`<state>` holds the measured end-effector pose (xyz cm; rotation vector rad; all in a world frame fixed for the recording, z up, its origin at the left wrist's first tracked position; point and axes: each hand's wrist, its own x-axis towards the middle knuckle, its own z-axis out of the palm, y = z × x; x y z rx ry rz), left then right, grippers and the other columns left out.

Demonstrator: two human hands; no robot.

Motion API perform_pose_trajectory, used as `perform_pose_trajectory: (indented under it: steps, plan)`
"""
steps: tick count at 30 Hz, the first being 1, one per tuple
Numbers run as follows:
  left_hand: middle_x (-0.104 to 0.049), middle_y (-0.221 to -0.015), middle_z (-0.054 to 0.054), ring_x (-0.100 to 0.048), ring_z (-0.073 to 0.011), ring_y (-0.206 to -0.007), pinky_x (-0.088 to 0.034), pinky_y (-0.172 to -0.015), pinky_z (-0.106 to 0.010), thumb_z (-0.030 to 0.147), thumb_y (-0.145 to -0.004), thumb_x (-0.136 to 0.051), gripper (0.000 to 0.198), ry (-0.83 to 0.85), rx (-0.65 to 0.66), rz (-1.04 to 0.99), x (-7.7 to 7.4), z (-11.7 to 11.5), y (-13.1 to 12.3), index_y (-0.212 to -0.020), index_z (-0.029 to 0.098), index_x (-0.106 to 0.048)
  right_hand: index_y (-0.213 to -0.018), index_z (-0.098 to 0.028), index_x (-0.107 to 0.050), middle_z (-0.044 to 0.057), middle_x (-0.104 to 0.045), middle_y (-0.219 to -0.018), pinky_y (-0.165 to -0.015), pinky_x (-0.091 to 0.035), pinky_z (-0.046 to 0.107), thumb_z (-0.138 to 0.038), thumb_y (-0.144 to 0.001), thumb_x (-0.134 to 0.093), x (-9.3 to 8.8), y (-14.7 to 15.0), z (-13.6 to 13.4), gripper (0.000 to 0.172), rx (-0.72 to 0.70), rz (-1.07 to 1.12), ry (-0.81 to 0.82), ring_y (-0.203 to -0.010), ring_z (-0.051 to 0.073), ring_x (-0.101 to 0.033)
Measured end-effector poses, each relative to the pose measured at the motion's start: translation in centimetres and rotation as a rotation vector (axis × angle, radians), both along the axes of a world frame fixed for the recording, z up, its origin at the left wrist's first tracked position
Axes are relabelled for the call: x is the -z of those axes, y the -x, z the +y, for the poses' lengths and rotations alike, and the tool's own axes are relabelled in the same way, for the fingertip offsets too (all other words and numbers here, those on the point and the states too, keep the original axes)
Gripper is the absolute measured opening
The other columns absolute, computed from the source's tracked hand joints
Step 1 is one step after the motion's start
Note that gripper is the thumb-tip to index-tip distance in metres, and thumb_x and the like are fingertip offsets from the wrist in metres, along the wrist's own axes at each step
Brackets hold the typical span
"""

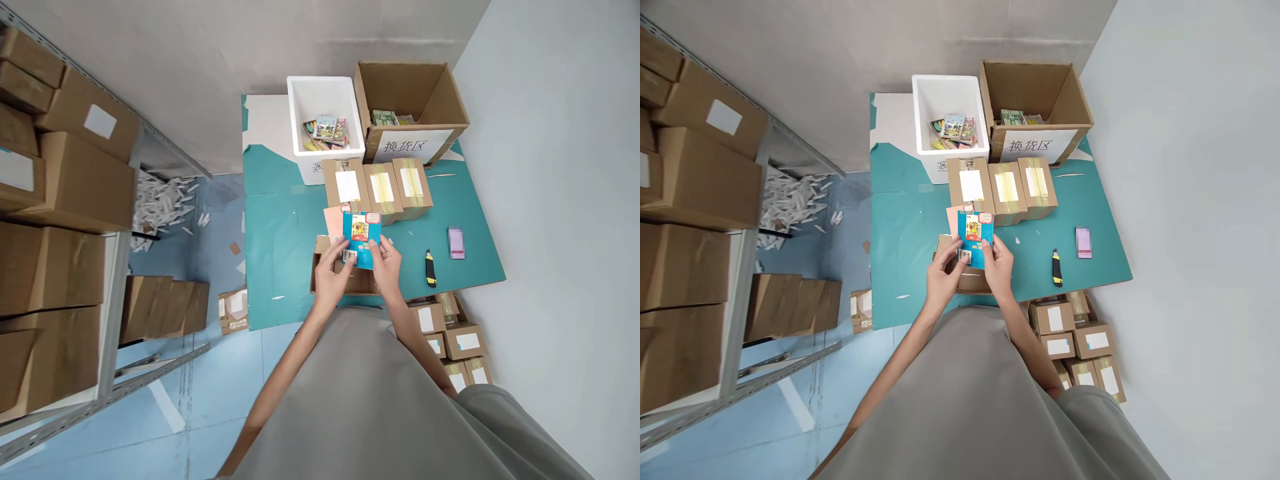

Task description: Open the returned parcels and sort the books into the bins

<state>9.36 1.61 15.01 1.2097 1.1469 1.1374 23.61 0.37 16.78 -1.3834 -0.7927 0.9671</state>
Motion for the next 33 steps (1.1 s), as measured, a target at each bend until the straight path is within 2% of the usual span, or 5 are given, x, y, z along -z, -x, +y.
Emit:
perform_pose_trajectory:
  steps: [7,17,24,30,33]
  plan:
    - [-0.087,-0.126,-0.017,-0.081,-0.039,-0.127,-0.063,-0.117,-0.057,0.065,-0.078,-0.101,0.071,0.359,0.005,-0.272,1.0,0.8,0.9,-0.127,0.016,-0.085,-0.132,-0.025,-0.081,0.01,-0.086,-0.132,-0.112,-0.066,0.05,-0.083,-0.09,-0.079,0.1,-0.5,-0.2,0.072,-0.011,0.108,0.059,-0.135,0.037,-0.075]
    - [-0.087,-0.129,-0.012,-0.079,-0.0373,-0.132,-0.06,-0.122,-0.058,0.061,-0.082,-0.099,0.061,0.247,-0.194,-0.199,0.3,0.0,0.4,-0.126,0.02,-0.088,-0.149,-0.026,-0.078,0.011,-0.071,-0.162,-0.135,-0.05,0.053,-0.076,-0.099,-0.075,0.4,0.1,-0.7,0.07,0.039,-0.053,0.018,-0.157,0.034,-0.062]
    - [-0.079,-0.147,-0.007,-0.068,-0.0355,-0.148,-0.05,-0.134,-0.054,0.04,-0.091,-0.094,0.034,0.098,0.012,-0.058,-1.8,-0.9,-0.5,-0.123,0.03,-0.091,-0.145,-0.024,-0.08,0.011,-0.08,-0.146,-0.124,-0.061,0.051,-0.071,-0.092,-0.084,0.8,1.7,-0.2,0.071,-0.055,0.08,0.037,-0.141,0.035,-0.075]
    - [-0.078,-0.148,-0.013,-0.073,-0.0332,-0.135,-0.061,-0.116,-0.046,0.043,-0.088,-0.096,0.048,0.119,-0.158,0.02,-0.7,1.8,2.3,-0.131,0.024,-0.086,-0.14,-0.024,-0.082,0.01,-0.085,-0.136,-0.112,-0.067,0.055,-0.073,-0.089,-0.084,1.3,-0.6,0.3,0.071,-0.067,0.223,0.107,-0.135,0.039,-0.076]
    - [-0.083,-0.135,-0.014,-0.076,-0.0329,-0.126,-0.062,-0.113,-0.047,0.05,-0.083,-0.1,0.053,0.249,-0.061,-0.068,0.2,3.1,4.0,-0.125,0.021,-0.086,-0.138,-0.024,-0.082,0.01,-0.083,-0.14,-0.108,-0.069,0.051,-0.076,-0.089,-0.082,1.2,-1.1,-0.1,0.072,-0.138,0.225,0.154,-0.135,0.039,-0.076]
